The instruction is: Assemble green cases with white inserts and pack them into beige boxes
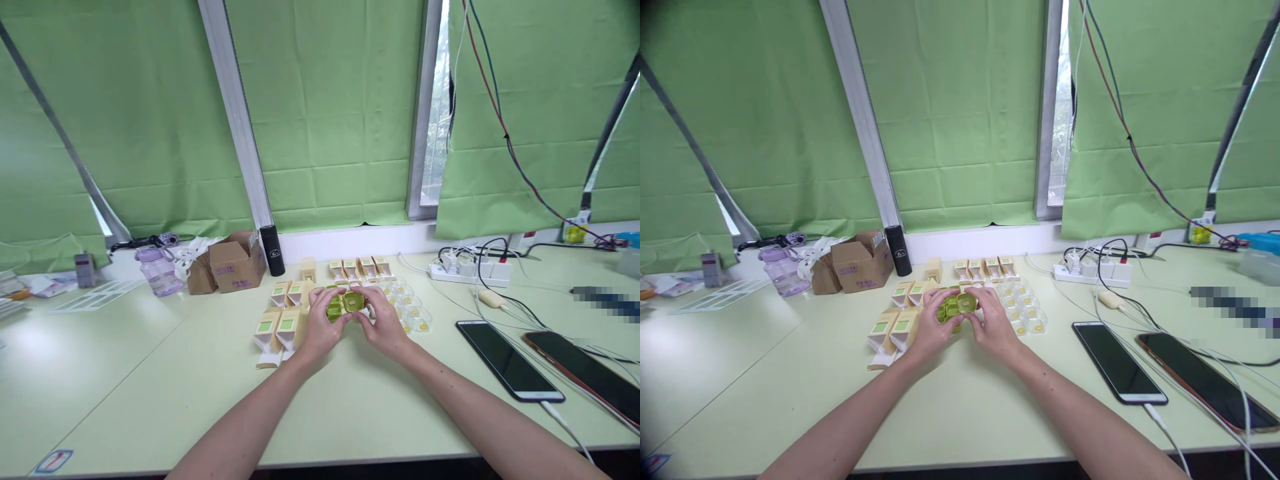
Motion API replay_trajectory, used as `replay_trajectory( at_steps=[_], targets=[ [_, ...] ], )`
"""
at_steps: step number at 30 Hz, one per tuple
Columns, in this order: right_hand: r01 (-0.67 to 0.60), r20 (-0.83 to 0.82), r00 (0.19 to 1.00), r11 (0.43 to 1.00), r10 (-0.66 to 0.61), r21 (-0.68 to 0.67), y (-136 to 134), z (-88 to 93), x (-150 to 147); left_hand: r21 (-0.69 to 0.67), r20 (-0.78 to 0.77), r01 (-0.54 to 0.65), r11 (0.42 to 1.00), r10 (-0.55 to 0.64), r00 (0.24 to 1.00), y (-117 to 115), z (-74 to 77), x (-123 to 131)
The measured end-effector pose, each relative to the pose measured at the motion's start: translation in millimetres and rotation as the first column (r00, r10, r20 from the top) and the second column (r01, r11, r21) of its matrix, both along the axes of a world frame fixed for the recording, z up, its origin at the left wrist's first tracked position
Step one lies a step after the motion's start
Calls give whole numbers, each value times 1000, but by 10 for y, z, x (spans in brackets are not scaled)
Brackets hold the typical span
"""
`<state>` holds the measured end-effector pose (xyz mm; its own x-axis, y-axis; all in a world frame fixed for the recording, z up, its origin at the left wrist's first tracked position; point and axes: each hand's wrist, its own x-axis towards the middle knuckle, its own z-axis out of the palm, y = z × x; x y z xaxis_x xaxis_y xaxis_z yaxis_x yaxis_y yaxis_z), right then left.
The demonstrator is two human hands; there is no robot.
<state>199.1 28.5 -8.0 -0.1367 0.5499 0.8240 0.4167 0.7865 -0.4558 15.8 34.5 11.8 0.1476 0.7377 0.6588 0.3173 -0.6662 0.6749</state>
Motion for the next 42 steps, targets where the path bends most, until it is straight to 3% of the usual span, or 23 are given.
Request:
replay_trajectory(
  at_steps=[13, 20, 29, 42],
  targets=[
    [-31, -50, 998, 999, 29, -36, 5, 1, 12, 14, -18, 32, 999, -31, 999, 1, -2, -7],
    [-37, -28, 999, 998, 38, 45, -45, 48, 10, 37, -22, -3, 999, 3, 1000, 2, -15, 12],
    [85, 8, 996, 979, -88, 186, -41, 34, 7, 105, -114, -22, 994, 34, 993, -52, -35, 9],
    [122, 76, 987, 962, -144, 244, -4, 0, 9, 284, -221, -25, 959, 91, 971, -31, -116, -5]
  ],
)
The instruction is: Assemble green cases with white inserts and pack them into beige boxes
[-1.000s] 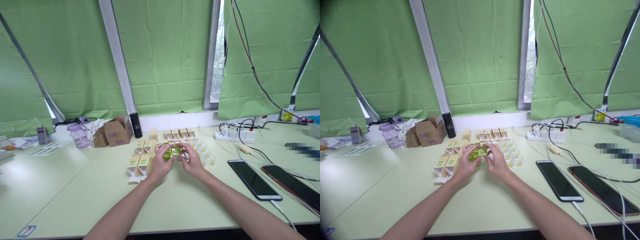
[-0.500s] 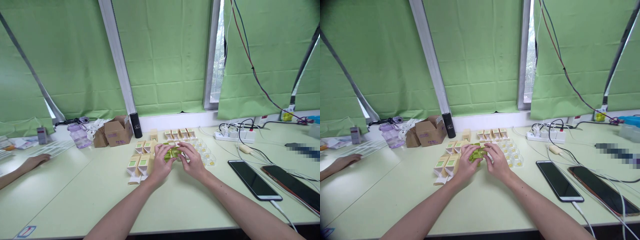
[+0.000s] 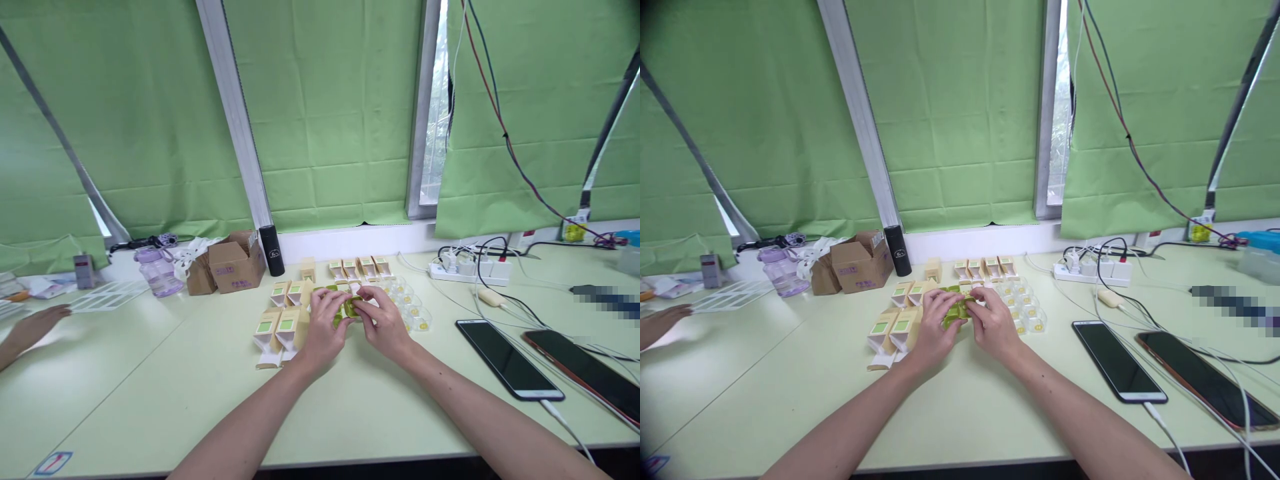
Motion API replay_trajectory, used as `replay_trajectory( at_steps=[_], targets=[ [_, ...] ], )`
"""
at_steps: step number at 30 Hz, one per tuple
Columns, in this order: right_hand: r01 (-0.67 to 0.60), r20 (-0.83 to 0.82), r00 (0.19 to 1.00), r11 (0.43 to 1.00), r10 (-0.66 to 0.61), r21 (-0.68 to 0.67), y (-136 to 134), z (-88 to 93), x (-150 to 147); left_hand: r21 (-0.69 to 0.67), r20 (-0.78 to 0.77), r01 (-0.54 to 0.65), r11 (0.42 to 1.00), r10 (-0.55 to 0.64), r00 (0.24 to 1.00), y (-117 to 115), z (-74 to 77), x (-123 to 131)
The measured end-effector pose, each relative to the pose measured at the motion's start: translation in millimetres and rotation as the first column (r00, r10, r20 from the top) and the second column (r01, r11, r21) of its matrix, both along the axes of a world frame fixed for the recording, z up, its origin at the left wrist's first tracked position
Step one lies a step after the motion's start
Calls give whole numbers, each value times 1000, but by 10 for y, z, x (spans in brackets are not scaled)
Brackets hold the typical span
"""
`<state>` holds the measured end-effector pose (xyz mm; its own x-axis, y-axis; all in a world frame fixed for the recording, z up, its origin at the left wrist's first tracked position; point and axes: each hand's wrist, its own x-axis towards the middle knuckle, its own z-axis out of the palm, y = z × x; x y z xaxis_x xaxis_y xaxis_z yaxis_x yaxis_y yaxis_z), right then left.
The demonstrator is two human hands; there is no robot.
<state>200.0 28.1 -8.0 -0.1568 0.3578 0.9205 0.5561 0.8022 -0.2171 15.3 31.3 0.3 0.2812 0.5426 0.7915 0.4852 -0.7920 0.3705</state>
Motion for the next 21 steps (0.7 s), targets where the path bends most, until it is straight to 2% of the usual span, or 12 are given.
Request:
replay_trajectory(
  at_steps=[12, 21],
  targets=[
    [-1, -25, 1000, 1000, 1, 6, 9, -20, -13, 70, -46, 7, 998, -4, 999, -14, 14, 2],
    [117, -3, 993, 993, -117, 24, -5, 2, -21, 98, -83, -19, 995, 28, 996, -26, 15, 6]
  ],
)
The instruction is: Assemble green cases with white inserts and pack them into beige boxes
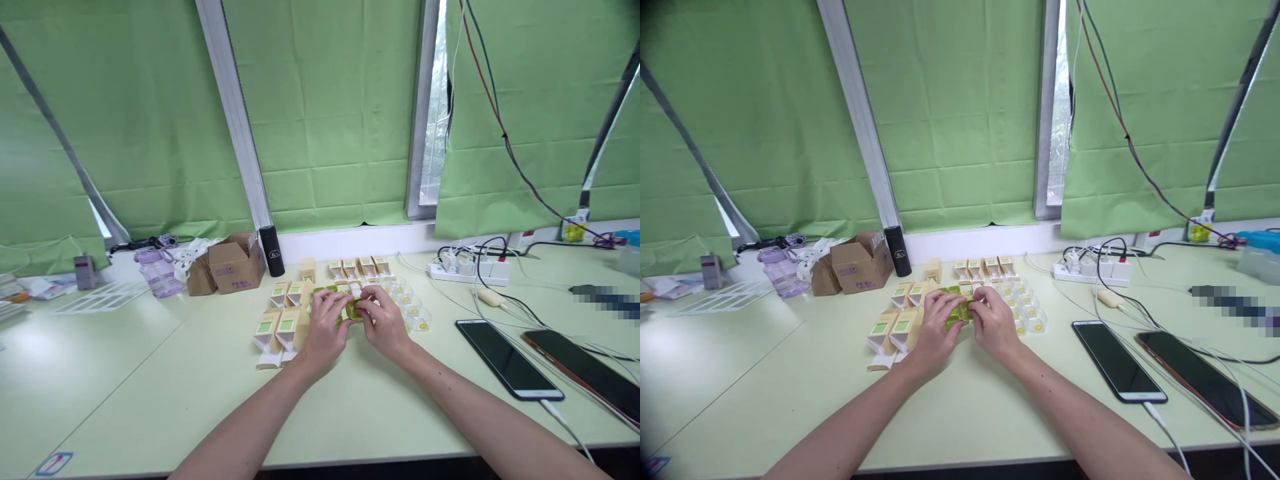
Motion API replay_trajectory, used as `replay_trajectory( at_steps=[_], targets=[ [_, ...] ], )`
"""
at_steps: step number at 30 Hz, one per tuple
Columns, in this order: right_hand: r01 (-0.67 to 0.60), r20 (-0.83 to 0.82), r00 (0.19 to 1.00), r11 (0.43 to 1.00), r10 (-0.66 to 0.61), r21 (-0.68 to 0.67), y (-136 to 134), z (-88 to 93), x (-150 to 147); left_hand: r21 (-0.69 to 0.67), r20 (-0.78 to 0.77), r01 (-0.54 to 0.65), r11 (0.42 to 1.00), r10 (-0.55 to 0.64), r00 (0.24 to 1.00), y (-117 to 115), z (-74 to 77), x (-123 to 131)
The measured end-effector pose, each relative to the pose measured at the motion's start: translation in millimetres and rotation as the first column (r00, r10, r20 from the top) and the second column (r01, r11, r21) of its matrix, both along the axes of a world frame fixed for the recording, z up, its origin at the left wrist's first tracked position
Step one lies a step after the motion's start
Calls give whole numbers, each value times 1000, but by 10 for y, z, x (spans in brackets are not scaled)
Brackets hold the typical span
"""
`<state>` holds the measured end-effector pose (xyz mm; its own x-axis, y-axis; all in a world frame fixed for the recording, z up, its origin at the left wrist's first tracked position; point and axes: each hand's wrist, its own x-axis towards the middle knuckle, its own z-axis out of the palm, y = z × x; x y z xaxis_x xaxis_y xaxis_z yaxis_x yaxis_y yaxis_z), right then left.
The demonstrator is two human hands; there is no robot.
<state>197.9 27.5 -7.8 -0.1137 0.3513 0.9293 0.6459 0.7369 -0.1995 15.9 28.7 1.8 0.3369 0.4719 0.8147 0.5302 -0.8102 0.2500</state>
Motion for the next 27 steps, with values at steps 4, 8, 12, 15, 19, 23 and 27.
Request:
replay_trajectory(
  at_steps=[4, 8, 12, 15, 19, 23, 27],
  targets=[
    [68, 29, 997, 998, -67, -8, -8, 7, 7, 1, -7, -16, 1000, 16, 1000, -4, 11, 6],
    [99, 38, 994, 995, -99, -12, -15, 11, 7, 14, -7, -36, 999, 36, 999, -2, 14, 10],
    [106, 43, 993, 994, -106, -7, -24, 19, 5, 13, -19, -55, 998, 55, 998, 11, -1, 4],
    [101, 44, 994, 995, -101, -4, -30, 22, 2, 14, -28, -75, 997, 76, 997, 25, -15, -3],
    [99, 43, 994, 995, -99, 1, -32, 18, 2, 12, -36, -95, 995, 95, 995, 34, -19, -4],
    [103, 50, 993, 995, -103, 9, -28, 12, 2, 4, -42, -113, 994, 113, 993, 26, -11, 0],
    [102, 51, 993, 995, -103, 16, -30, 14, -1, -1, -47, -119, 993, 119, 992, 23, -12, -2]
  ],
)
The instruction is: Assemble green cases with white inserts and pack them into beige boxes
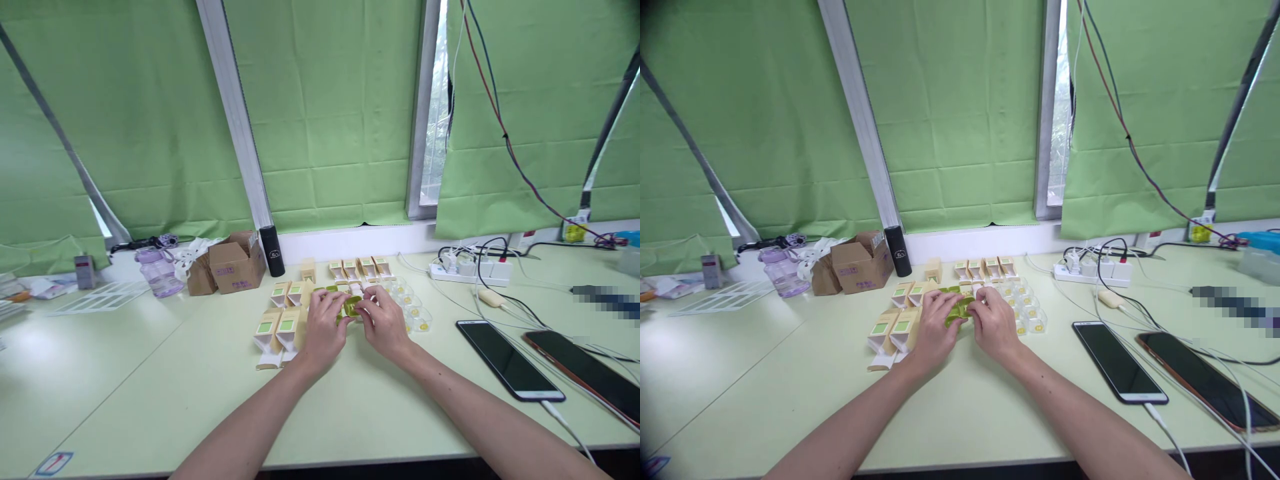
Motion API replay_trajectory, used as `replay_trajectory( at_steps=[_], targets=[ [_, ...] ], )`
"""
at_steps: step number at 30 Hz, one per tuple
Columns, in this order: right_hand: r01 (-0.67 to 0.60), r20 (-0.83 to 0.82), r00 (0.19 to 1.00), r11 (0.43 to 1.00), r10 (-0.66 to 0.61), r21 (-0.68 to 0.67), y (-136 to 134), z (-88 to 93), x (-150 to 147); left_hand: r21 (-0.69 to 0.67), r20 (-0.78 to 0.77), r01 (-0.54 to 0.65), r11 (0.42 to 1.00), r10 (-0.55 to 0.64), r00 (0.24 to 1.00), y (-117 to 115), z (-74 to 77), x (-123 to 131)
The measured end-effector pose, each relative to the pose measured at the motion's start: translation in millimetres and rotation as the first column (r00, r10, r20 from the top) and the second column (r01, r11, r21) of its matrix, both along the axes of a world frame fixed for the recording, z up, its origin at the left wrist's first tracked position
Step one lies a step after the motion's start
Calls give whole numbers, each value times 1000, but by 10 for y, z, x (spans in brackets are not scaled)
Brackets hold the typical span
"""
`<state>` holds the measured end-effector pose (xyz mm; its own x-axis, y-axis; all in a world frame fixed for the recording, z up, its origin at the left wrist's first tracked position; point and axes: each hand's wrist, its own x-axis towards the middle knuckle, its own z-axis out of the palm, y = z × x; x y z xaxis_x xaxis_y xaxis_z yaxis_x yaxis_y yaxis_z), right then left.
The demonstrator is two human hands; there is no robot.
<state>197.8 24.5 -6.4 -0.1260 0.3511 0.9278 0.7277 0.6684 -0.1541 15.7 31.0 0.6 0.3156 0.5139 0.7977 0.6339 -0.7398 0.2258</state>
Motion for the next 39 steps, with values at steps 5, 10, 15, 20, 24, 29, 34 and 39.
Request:
replay_trajectory(
  at_steps=[5, 10, 15, 20, 24, 29, 34, 39],
  targets=[
    [3, 3, 1000, 1000, -3, -5, 0, 1, -1, -6, 5, 1, 1000, -1, 1000, 7, -5, -3],
    [5, 6, 1000, 1000, -5, -3, 7, -6, 1, 9, 7, -4, 1000, 4, 1000, 12, -2, -2],
    [-3, 2, 1000, 1000, 3, -17, -4, 2, -1, 8, 0, -8, 1000, 8, 1000, 7, 4, 2],
    [3, -2, 1000, 999, -4, -38, -11, 1, -5, -6, 0, -17, 1000, 17, 1000, 4, 9, 5],
    [1, 2, 1000, 999, -1, -34, -12, 4, -3, -6, -4, -20, 1000, 20, 1000, 4, 8, 4],
    [0, 1, 1000, 1000, 0, -22, -18, 11, -1, -8, -4, -26, 1000, 26, 1000, -5, 6, 6],
    [-13, -16, 1000, 1000, 12, -14, -20, -2, -10, -30, 5, -65, 997, 65, 998, 27, 11, -15],
    [-25, -53, 998, 999, 24, -23, -43, 6, -22, -110, 101, -122, 986, 133, 986, 100, 18, -57]
  ],
)
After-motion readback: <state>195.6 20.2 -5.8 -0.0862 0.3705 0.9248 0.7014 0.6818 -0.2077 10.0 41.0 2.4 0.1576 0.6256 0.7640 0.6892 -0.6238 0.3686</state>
